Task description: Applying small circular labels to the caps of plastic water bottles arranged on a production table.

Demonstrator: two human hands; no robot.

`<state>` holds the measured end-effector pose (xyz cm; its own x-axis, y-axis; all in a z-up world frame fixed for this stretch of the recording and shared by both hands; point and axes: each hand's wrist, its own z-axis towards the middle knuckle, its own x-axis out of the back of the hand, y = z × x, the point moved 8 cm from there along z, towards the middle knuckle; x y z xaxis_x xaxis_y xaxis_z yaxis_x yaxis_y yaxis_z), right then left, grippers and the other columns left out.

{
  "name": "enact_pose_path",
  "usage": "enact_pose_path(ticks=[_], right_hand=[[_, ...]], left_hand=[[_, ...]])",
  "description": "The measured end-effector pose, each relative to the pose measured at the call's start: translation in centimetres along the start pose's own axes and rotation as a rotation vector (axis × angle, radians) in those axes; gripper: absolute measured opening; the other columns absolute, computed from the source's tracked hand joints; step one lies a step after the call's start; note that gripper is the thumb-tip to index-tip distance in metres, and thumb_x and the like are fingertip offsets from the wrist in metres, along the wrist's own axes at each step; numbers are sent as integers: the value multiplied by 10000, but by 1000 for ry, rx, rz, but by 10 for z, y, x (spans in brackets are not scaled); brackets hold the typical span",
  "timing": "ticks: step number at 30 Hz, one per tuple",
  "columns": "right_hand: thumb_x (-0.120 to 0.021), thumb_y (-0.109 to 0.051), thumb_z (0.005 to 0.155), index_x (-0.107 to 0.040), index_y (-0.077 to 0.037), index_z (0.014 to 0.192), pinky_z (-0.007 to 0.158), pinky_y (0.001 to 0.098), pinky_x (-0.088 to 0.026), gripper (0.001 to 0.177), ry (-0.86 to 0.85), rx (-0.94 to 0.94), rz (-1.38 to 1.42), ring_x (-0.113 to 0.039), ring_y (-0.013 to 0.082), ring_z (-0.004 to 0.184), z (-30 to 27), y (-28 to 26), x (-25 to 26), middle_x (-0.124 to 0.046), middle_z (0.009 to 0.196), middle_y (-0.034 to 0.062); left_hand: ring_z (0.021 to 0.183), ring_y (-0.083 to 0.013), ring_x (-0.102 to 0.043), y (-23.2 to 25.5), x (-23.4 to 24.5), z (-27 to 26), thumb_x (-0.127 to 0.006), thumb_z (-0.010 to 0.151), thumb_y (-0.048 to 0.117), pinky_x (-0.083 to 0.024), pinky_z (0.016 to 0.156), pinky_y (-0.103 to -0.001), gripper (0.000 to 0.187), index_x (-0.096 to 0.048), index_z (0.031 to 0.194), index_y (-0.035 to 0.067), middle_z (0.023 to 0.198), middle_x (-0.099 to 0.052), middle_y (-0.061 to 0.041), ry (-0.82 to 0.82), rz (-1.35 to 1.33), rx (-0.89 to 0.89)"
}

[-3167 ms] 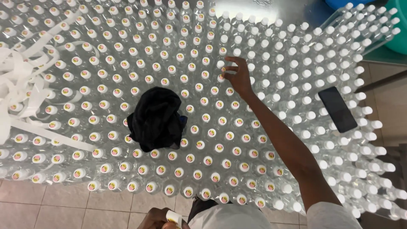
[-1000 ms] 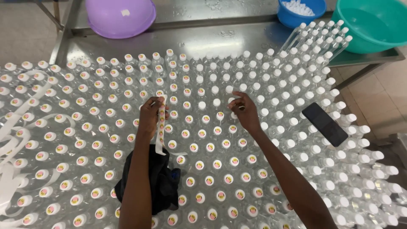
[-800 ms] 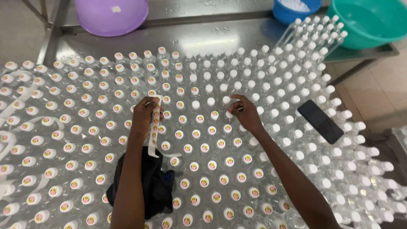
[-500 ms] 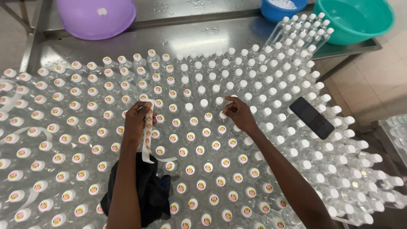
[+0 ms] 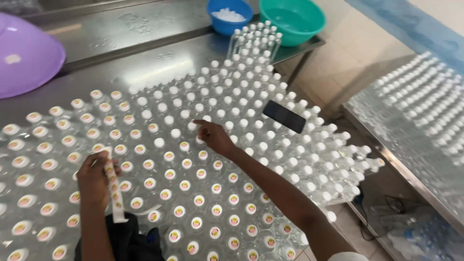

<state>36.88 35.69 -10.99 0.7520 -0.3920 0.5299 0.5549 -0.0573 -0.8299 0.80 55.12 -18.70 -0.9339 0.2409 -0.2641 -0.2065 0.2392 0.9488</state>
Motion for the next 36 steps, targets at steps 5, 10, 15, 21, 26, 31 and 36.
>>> enact_pose_path(ticks=[5,10,15,21,26,31,36], right_hand=[[-651,142,945,-583,-142,1572,761,350,-595,692,-35,-34,-67,-713,175,869,1,2,-3,-747,987,15],[-800,1,950,-601,-162,1534,718,355,-578,638,-86,-150,-82,-637,135,718,18,15,-3,-669,1203,27],[-742,70,863,-748,-135,1287,784,323,-643,470,-123,-104,19,-819,155,883,26,15,3,-859,918,16],[-617,108,979,-714,-124,1336,633,291,-587,436,-124,-226,78,-796,150,813,27,25,5,-866,1012,66],[-776,-135,987,-688,-133,1315,594,264,-572,339,-112,-50,477,-681,115,865,47,121,2,-705,1013,25],[-790,-187,1047,-782,-31,1183,619,344,-615,207,-138,-88,191,-720,283,925,31,68,45,-730,1070,190],[-748,-250,1089,-772,-44,1211,722,349,-657,241,-206,-184,-30,-733,272,992,12,66,63,-711,1124,173]], left_hand=[[697,-234,-653,15,-13,-15,-695,1139,174,-584,671,-343,90,-691,1200,108,913,-686,-144,-24,14,1],[812,-246,-667,17,-14,-18,-695,1164,143,-572,682,-338,39,-685,1181,109,952,-664,-161,0,6,30],[784,-214,-664,7,-4,-10,-729,1190,236,-575,705,-316,91,-684,1192,156,975,-688,-119,-13,11,18],[690,-228,-608,13,-7,-16,-696,1188,195,-541,663,-335,76,-663,1169,129,921,-668,-128,37,77,15],[677,-173,-686,-16,15,10,-670,1115,195,-605,616,-296,62,-654,1175,188,861,-690,-101,22,52,-5],[628,-191,-729,15,-10,-16,-691,1081,178,-643,561,-320,70,-664,1135,143,815,-710,-122,-5,15,-3],[627,-202,-741,40,-30,-34,-717,1108,222,-648,540,-319,121,-685,1129,107,841,-737,-148,-49,-13,-23]])
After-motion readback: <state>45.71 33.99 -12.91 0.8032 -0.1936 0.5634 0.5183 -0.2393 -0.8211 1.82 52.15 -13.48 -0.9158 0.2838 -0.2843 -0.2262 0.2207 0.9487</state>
